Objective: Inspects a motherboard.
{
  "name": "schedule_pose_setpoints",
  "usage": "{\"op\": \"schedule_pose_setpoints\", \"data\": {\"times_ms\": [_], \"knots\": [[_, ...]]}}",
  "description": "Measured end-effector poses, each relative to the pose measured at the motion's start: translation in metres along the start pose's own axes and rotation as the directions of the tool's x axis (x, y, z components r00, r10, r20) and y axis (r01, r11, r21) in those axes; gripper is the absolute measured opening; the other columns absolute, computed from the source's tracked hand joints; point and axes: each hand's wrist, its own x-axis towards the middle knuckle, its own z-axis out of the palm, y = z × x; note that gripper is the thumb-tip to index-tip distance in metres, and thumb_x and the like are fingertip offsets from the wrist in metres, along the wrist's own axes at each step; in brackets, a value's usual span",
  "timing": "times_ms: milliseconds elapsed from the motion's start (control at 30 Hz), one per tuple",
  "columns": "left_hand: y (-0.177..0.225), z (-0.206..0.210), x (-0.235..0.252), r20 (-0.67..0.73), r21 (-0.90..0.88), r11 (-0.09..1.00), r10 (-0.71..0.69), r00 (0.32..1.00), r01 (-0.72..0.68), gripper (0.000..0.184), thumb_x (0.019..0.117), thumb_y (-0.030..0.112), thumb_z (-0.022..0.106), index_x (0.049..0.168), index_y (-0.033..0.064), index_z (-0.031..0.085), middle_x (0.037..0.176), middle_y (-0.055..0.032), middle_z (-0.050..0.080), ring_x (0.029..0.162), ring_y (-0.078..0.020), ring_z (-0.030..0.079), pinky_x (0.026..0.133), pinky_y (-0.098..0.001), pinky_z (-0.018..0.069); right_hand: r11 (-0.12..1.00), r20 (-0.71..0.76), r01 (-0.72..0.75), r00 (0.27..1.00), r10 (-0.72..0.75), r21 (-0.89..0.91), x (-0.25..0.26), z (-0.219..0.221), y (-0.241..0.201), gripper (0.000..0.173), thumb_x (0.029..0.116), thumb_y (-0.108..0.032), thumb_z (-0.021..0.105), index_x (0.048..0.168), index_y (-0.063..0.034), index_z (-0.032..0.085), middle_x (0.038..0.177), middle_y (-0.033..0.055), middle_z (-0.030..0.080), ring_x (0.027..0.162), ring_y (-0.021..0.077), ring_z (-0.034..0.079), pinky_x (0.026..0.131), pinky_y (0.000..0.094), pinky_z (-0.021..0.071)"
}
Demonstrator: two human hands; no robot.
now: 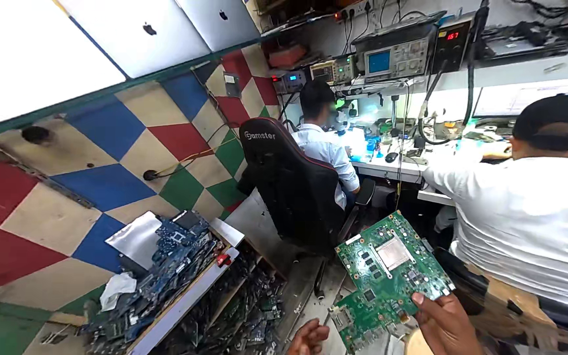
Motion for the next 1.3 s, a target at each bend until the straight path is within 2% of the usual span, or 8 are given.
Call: {"op": "schedule_pose_setpoints", "data": {"times_ms": [67,200,300,500,800,967,1133,1300], "knots": [[0.028,0.025,0.031,0.071,-0.069,0.994,0.084,0.994,-0.079,0.059,0.1042,0.051,0.05,0.139,0.0038,0.057,0.123,-0.0053,0.072,0.109,-0.0159,0.069,0.093,-0.0349,0.0565,0.999,-0.017,0.03,0.999,-0.03,0.017,0.004,0.009,-0.004,0.037,0.08,0.007,0.078,0.113,-0.0069,0.067,0.102,0.0125,0.077,0.086,0.0232,0.077,0.075,0.0425,0.0661],[0.051,0.05,0.071,0.041,-0.112,0.985,0.138,0.99,-0.133,0.017,0.1009,0.017,0.063,0.115,0.0159,0.073,0.099,0.0069,0.075,0.09,-0.0039,0.069,0.085,-0.0256,0.0577,0.994,0.003,0.113,0.994,-0.113,0.001,0.012,0.02,-0.014,0.039,0.0806,0.003,0.081,0.115,-0.0122,0.071,0.104,0.01,0.078,0.09,0.0219,0.077,0.079,0.0427,0.0663],[0.056,0.049,0.094,0.083,-0.131,0.984,0.13,0.988,-0.118,0.017,0.0998,0.011,0.063,0.111,0.0149,0.075,0.096,0.0061,0.075,0.087,-0.004,0.069,0.083,-0.0249,0.0583,0.972,-0.006,0.197,0.98,-0.2,-0.129,0.009,0.027,-0.021,0.043,0.0812,0.001,0.081,0.118,-0.0176,0.068,0.107,0.004,0.078,0.093,0.0179,0.077,0.081,0.0393,0.0662],[0.067,0.033,0.132,0.211,-0.228,0.968,0.151,0.966,-0.102,0.017,0.0993,0.014,0.065,0.114,0.0132,0.074,0.097,0.006,0.075,0.088,-0.0028,0.069,0.083,-0.0237,0.0589,0.865,0.016,0.343,0.932,-0.363,-0.367,0.015,0.045,-0.018,0.057,0.0799,-0.013,0.086,0.129,-0.0263,0.06,0.116,-0.0077,0.075,0.105,0.0096,0.073,0.093,0.0334,0.0624],[0.089,-0.034,0.221,0.455,-0.306,0.942,0.272,0.848,-0.137,0.019,0.1021,0.022,0.062,0.117,0.0166,0.073,0.104,0.0084,0.074,0.096,0.0001,0.068,0.089,-0.021,0.056,0.74,0.006,0.542,0.808,-0.589,-0.397,0.028,0.118,0.04,0.053,0.0832,-0.014,0.084,0.13,-0.0279,0.064,0.12,-0.0067,0.075,0.109,0.0092,0.072,0.097,0.033,0.0606],[0.091,-0.06,0.25,0.544,-0.388,0.92,0.272,0.794,-0.049,0.021,0.1027,0.025,0.062,0.119,0.0156,0.072,0.105,0.0075,0.074,0.097,0.0003,0.068,0.089,-0.0206,0.056,0.666,-0.023,0.582,0.745,-0.667,-0.466,0.026,0.149,0.066,0.052,0.0868,-0.016,0.081,0.133,-0.0295,0.061,0.123,-0.0084,0.074,0.111,0.008,0.071,0.098,0.0317,0.0597],[0.091,-0.065,0.27,0.648,-0.382,0.924,0.286,0.705,-0.024,0.021,0.1033,0.027,0.061,0.119,0.0179,0.072,0.106,0.0096,0.074,0.098,0.0013,0.068,0.089,-0.0198,0.0557,0.631,-0.068,0.591,0.7,-0.711,-0.502,0.012,0.161,0.081,0.049,0.0889,-0.015,0.079,0.133,-0.0293,0.063,0.123,-0.0078,0.074,0.112,0.0079,0.071,0.099,0.0308,0.059],[0.089,-0.048,0.272,0.648,-0.414,0.91,0.279,0.709,0.02,0.021,0.1014,0.028,0.063,0.117,0.0184,0.073,0.107,0.0092,0.074,0.098,0.0003,0.068,0.09,-0.0201,0.0558,0.579,-0.043,0.663,0.64,-0.767,-0.475,0.019,0.15,0.074,0.045,0.0878,-0.019,0.08,0.13,-0.0266,0.067,0.12,-0.0021,0.075,0.109,0.0122,0.072,0.095,0.0346,0.0613]]}}
